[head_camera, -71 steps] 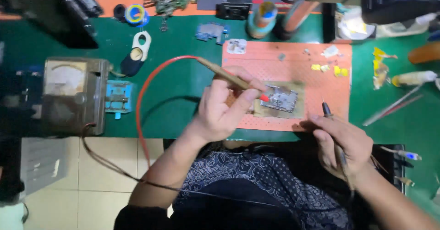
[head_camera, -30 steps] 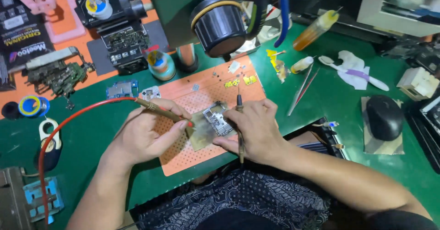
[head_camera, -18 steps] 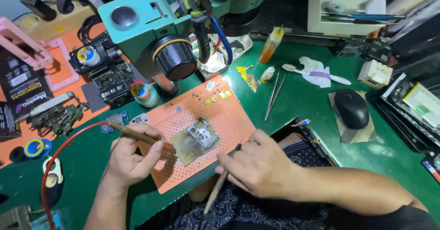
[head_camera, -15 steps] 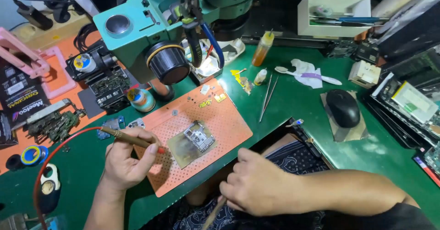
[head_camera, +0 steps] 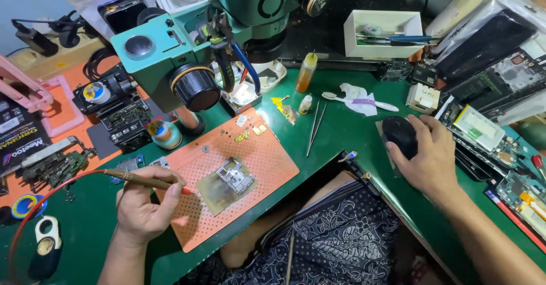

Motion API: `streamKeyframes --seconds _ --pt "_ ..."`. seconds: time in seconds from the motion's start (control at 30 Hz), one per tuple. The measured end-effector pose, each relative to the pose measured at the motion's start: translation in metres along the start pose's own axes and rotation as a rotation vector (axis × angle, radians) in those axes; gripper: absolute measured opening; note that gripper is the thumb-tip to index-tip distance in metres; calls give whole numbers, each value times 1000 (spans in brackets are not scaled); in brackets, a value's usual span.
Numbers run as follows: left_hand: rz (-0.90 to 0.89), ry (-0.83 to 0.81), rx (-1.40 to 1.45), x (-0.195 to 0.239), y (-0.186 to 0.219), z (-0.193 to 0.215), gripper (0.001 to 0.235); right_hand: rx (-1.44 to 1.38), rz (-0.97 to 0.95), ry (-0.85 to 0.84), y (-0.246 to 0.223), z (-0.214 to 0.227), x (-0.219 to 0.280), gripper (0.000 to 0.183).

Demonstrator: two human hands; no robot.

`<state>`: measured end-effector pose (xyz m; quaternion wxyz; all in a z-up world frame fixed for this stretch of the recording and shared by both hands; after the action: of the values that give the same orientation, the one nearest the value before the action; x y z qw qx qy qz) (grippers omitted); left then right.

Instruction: The person uses a soldering iron and a multimeter probe to work on a small circuit board placed on an orange mat. They apply a liquid from a small bottle to the board and later use a computer mouse while continuing to solder.

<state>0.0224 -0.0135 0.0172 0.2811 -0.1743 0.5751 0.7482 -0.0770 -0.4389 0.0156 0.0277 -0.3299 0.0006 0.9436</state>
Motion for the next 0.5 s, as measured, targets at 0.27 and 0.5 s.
streamKeyframes --seconds 0.27,0.5 --pt "48 141 17 8 -13 -6 16 -163 -87 -56 23 -20 13 54" --pt "113 255 35 14 -27 -4 16 -253 57 37 26 -18 12 42"
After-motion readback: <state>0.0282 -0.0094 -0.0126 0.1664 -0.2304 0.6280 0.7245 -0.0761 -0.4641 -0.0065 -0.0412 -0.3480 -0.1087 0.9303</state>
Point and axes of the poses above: each hand's wrist, its own x-axis away from the middle knuckle, its own z-axis out of the back of the hand, y = z × x, the point moved 3 cm from there along -x, towards the middle knuckle, and after that the axes turned 9 degrees about y, right-handed, at the moved point
